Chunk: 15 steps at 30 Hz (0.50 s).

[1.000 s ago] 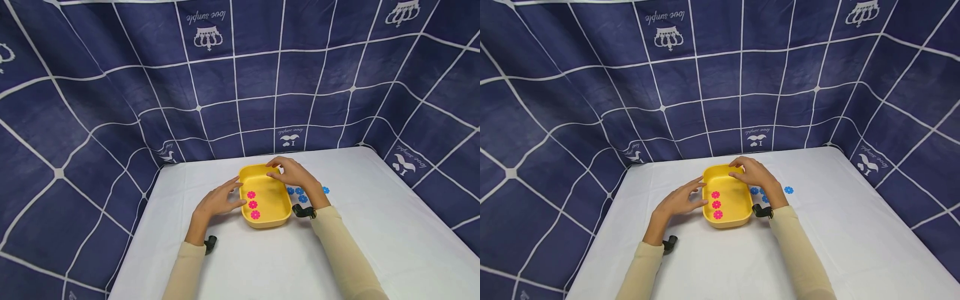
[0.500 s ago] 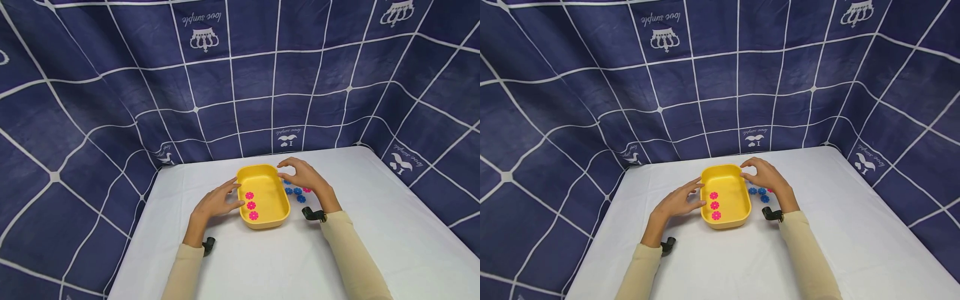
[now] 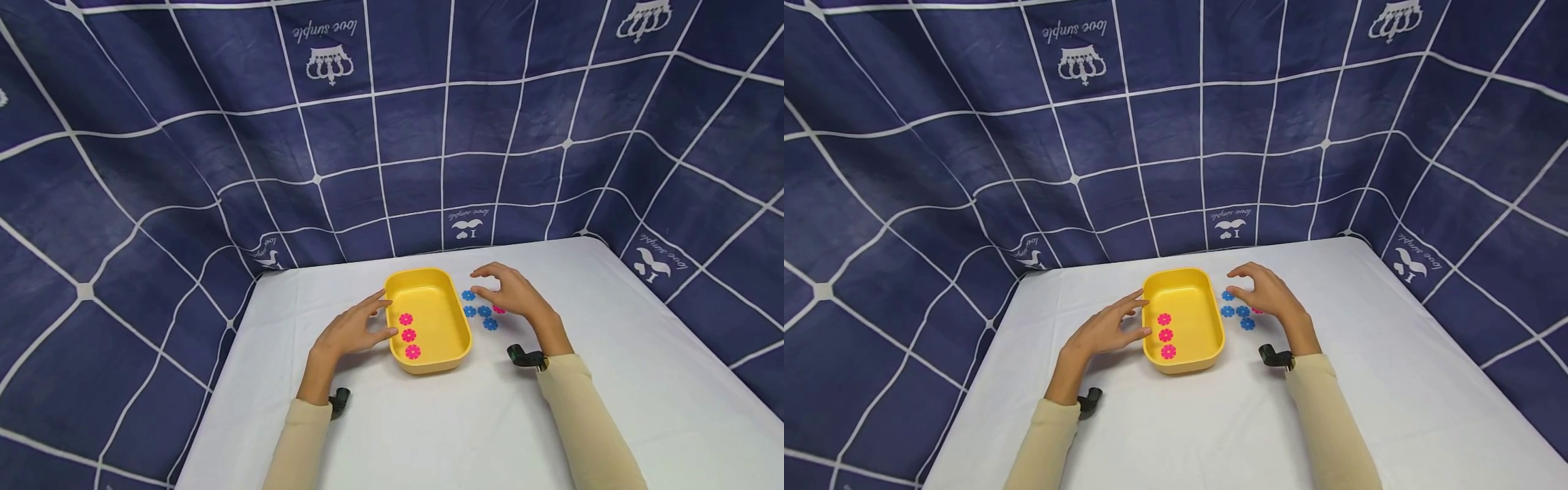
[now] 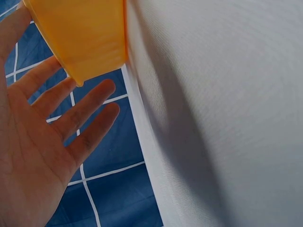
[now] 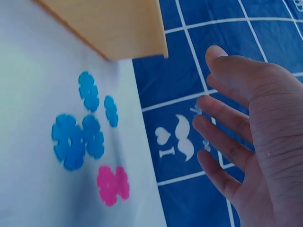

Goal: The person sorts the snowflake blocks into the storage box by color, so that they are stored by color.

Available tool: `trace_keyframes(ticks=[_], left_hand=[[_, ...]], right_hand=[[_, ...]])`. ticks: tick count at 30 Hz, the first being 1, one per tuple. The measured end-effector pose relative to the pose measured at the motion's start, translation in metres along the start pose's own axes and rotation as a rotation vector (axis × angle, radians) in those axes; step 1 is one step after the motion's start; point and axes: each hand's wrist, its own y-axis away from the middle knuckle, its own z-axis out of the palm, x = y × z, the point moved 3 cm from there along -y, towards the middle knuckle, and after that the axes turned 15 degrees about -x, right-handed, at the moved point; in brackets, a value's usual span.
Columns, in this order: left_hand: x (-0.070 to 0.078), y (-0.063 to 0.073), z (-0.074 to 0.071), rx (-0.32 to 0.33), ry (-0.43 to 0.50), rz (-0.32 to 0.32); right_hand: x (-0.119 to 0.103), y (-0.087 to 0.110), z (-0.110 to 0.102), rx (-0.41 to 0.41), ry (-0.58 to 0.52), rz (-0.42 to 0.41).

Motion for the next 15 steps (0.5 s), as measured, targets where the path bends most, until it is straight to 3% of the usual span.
trace_keyframes(ticks=[15], left_hand=[[0.0, 0.001, -0.001, 0.012, -0.001, -0.011]], right_hand=[[0.026, 0.018, -0.003, 0.043, -0.028, 0.059]])
